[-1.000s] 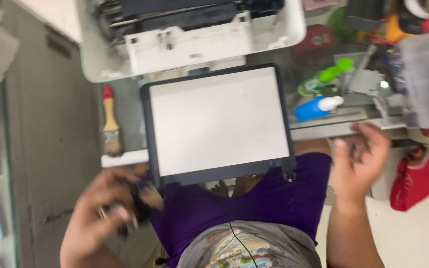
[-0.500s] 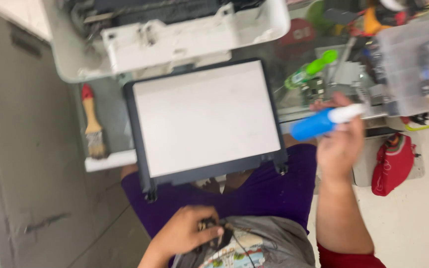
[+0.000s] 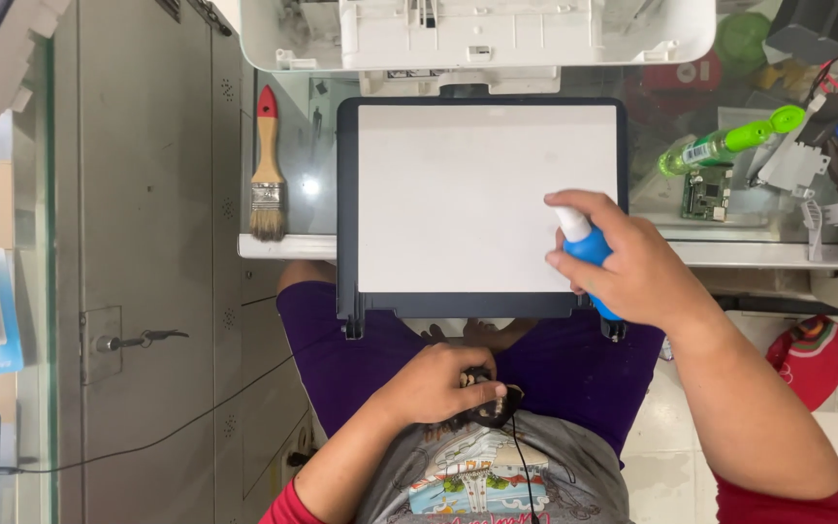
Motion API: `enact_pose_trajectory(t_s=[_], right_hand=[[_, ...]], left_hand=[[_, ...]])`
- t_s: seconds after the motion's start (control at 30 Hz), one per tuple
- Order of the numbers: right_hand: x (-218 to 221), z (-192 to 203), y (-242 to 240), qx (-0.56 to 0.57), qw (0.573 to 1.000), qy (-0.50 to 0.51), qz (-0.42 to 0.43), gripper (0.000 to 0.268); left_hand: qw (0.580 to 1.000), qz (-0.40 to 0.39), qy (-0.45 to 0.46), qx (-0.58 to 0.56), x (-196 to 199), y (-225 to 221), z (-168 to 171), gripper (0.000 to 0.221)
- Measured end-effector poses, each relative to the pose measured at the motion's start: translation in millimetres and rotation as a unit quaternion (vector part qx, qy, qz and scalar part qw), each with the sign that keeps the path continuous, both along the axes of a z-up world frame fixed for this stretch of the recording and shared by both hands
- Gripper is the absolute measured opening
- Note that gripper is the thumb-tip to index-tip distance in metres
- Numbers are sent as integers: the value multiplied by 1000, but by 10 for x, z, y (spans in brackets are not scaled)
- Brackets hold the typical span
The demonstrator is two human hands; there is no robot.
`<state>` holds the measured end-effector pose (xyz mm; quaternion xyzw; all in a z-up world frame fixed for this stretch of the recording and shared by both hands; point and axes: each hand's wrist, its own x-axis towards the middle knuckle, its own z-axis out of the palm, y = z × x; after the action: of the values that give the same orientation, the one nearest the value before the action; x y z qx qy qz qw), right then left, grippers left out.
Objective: Cleaning the scanner lid of a printer using a cloth and cleaning spray at a repair bench.
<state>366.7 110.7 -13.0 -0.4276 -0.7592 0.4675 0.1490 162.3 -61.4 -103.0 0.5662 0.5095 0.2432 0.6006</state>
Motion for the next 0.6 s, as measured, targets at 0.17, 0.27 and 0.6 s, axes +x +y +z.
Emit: enact_pose_trajectory(t_s=[0.17, 0.27, 0.6], right_hand=[[-200, 24, 125, -47, 995, -74, -46, 44], [-263, 40, 185, -55, 997, -48, -35, 55], [-191, -114, 173, -73, 996, 40, -15, 54]], left_hand=[[1000, 12, -6, -10, -98, -55, -11, 24], [1000, 17, -4, -17, -151, -91, -46, 24], [1000, 11, -6, -25, -153, -74, -124, 27]])
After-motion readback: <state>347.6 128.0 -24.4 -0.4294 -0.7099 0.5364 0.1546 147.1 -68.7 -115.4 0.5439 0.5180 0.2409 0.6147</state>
